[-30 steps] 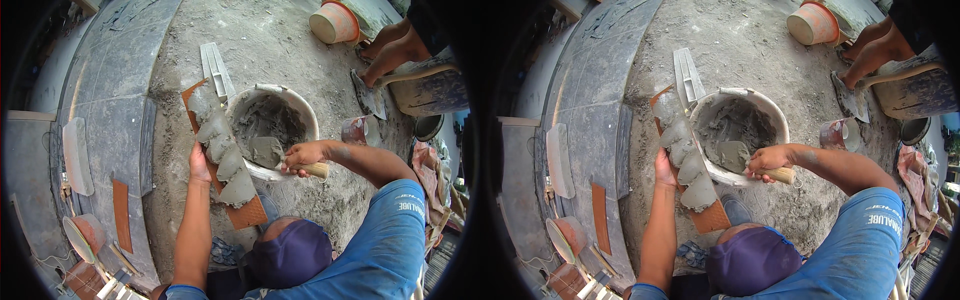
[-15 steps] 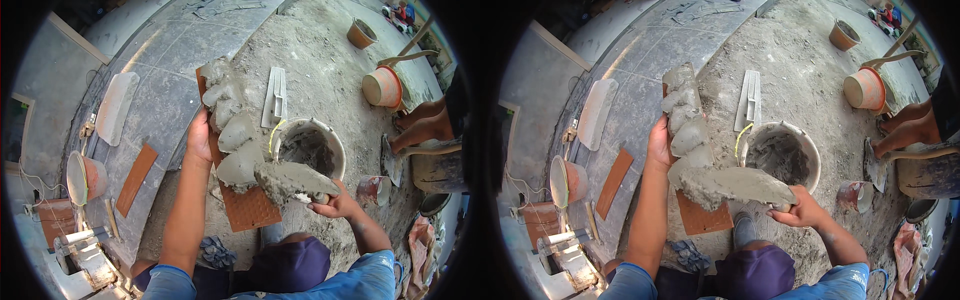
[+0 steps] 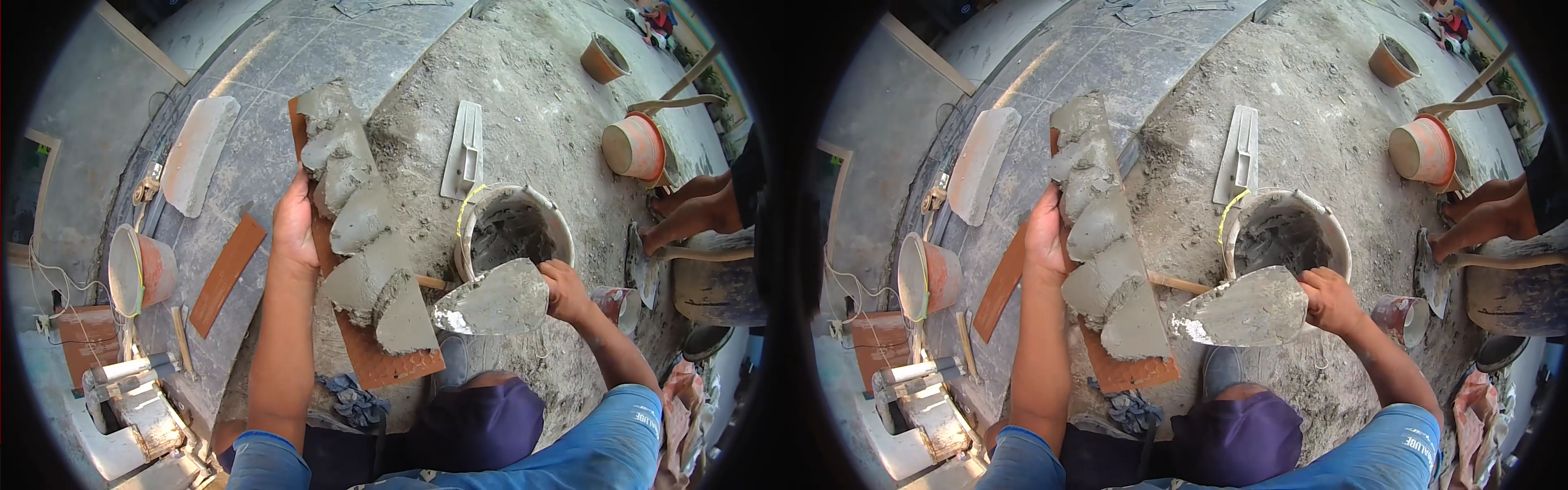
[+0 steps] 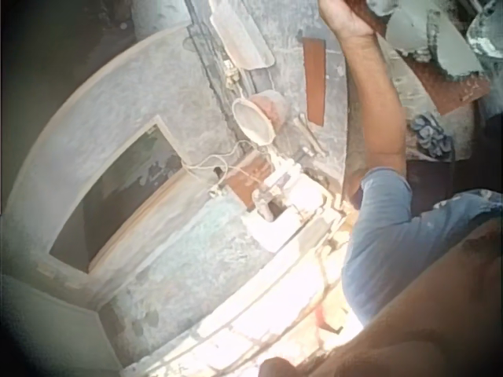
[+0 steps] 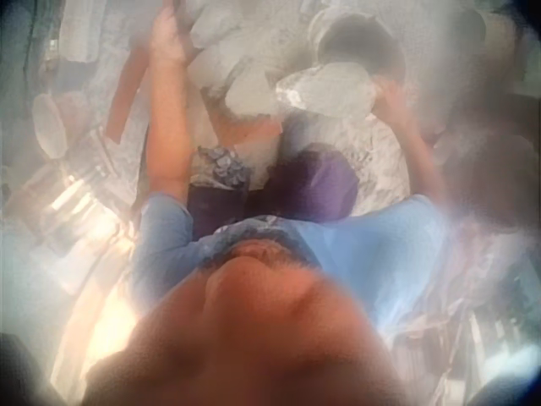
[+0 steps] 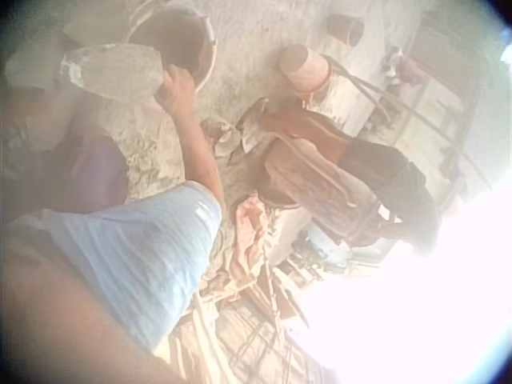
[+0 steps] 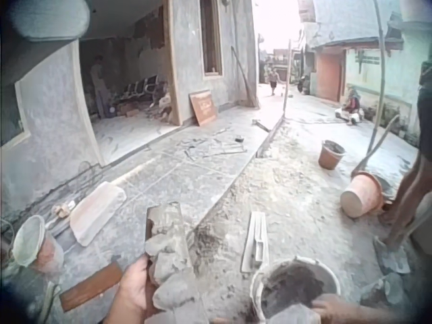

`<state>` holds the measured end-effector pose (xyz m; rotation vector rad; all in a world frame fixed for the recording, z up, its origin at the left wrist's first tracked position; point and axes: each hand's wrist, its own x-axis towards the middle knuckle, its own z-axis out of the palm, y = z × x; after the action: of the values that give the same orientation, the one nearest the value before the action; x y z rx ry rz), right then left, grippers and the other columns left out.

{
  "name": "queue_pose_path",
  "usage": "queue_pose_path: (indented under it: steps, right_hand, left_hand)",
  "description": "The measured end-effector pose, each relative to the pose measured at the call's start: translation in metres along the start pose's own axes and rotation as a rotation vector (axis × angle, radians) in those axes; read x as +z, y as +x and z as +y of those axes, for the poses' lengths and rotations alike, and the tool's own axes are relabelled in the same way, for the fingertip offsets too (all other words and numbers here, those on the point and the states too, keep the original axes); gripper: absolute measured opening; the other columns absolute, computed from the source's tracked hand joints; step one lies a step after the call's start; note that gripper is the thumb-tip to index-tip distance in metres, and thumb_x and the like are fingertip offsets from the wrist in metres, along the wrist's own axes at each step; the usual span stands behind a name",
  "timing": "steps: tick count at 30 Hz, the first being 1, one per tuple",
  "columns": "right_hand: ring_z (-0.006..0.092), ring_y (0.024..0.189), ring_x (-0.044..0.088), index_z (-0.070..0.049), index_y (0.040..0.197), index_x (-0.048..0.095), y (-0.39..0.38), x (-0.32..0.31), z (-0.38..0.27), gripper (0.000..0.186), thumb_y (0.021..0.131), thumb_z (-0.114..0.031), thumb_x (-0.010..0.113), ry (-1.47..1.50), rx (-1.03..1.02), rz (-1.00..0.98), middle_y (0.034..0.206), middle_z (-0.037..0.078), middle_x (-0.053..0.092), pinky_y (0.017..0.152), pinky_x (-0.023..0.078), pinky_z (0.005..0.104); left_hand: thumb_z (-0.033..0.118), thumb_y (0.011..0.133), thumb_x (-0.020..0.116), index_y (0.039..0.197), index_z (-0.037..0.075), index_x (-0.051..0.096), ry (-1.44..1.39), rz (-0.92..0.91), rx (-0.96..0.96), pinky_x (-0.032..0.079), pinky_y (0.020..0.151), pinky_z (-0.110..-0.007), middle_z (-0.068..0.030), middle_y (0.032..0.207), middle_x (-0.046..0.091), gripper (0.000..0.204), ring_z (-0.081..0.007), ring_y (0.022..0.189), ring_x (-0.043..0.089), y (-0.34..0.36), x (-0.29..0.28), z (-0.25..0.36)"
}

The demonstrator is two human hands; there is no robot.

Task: The person kneels on the floor and uses a trowel to apply cement to a rectangular tile. They then place the tile onto the prepared floor area and press it into place.

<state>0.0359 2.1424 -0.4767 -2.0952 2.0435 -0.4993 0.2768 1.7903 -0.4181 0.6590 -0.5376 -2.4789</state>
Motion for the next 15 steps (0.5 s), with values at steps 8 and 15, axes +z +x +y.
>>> queue_pose_path:
  steps: [8, 15]
  right_hand:
    - [0.0332, 0.074, 0.067, 0.003, 0.098, 0.054, -0.054, -0.031, 0.008, 0.031, 0.086, -0.025, 0.064, 0.156, 0.932, -0.431, 0.08, 0.021, 0.065, 0.068, 0.052, 0.0446]
    - [0.0316, 0.065, 0.069, 0.005, 0.08, 0.068, 0.021, 0.025, 0.058, 0.03, 0.089, -0.022, 0.058, 0.357, 1.017, -0.797, 0.068, 0.016, 0.067, 0.065, 0.055, 0.0422]
  left_hand:
    - [0.04, 0.102, 0.038, 0.135, 0.003, 0.048, 0.024, -0.094, -0.1, 0.051, 0.094, -0.048, -0.0153, 0.127, 0.059, 0.05, -0.0322, 0.112, 0.06, 0.016, -0.037, -0.06]
    - [0.037, 0.102, 0.042, 0.133, 0.005, 0.049, 0.055, -0.158, -0.268, 0.051, 0.094, -0.042, -0.0106, 0.125, 0.06, 0.045, -0.0241, 0.11, 0.061, 0.053, -0.048, -0.151]
